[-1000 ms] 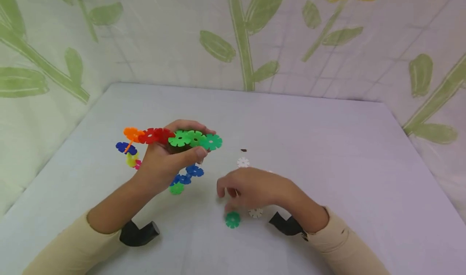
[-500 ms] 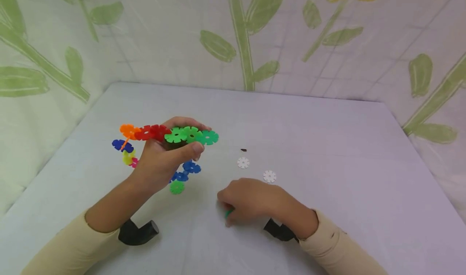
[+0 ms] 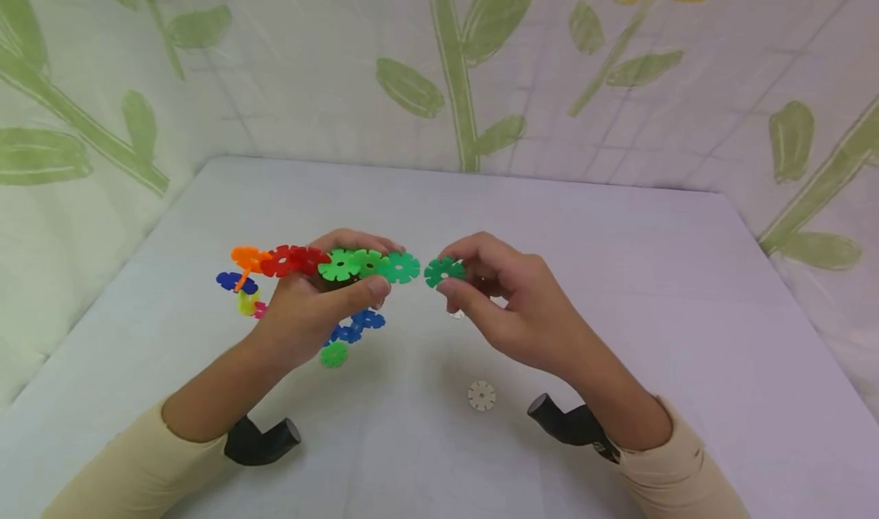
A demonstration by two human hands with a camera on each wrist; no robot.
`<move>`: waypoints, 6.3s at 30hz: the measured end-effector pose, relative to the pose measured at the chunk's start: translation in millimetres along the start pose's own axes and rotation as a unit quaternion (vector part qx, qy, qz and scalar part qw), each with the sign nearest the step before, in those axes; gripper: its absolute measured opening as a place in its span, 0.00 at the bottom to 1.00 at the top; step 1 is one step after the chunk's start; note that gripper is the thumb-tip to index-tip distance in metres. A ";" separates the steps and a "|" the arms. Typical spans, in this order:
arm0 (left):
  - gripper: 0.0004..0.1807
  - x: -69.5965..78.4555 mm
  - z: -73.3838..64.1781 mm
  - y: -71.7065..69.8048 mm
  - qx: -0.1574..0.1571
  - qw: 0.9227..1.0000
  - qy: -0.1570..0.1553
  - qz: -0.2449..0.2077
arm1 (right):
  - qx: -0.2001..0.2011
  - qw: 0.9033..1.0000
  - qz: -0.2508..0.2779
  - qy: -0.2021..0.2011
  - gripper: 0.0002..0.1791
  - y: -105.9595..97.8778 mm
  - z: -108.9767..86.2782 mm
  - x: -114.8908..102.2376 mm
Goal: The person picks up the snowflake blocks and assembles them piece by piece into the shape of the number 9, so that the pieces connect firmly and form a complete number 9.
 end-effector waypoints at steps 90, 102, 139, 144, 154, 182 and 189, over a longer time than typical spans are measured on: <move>0.10 -0.6 3.5 -18.4 0.003 0.998 -0.060 0.007 | -0.295 0.951 0.006 0.095 0.05 71.4 -25.8 45.4; 0.11 -2.0 1.7 -4.2 -0.087 0.991 -0.012 -0.098 | -0.242 0.890 0.386 -0.018 0.32 34.4 6.8 13.6; 0.19 -1.1 -3.8 10.2 -0.178 0.983 0.003 -0.040 | -0.288 0.799 0.519 -0.095 0.24 64.7 1.5 18.5; 0.19 -0.5 -2.2 6.3 -0.156 0.987 0.004 -0.033 | -0.259 0.821 0.500 -0.094 0.24 59.8 4.0 19.3; 0.08 -9.5 6.4 -14.2 -0.020 0.991 -0.059 -0.118 | -0.243 0.962 0.067 0.105 0.05 24.2 -2.7 57.4; 0.06 -1.1 9.0 -23.8 -0.030 0.983 -0.016 -0.181 | -0.275 0.941 -0.111 0.165 0.08 27.3 -15.5 51.9; 0.07 1.4 6.5 -22.6 -0.033 0.989 -0.017 -0.146 | -0.162 0.982 -0.097 -0.010 0.17 -1.1 -3.9 -3.3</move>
Point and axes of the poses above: each hand's wrist, its own z-axis towards the middle knuckle, its own y-axis out of the palm, x = y × z, the point moved 7 cm from there along z, towards the middle knuckle, and after that the axes turned 1 degree about -x, right-handed, at the moved point
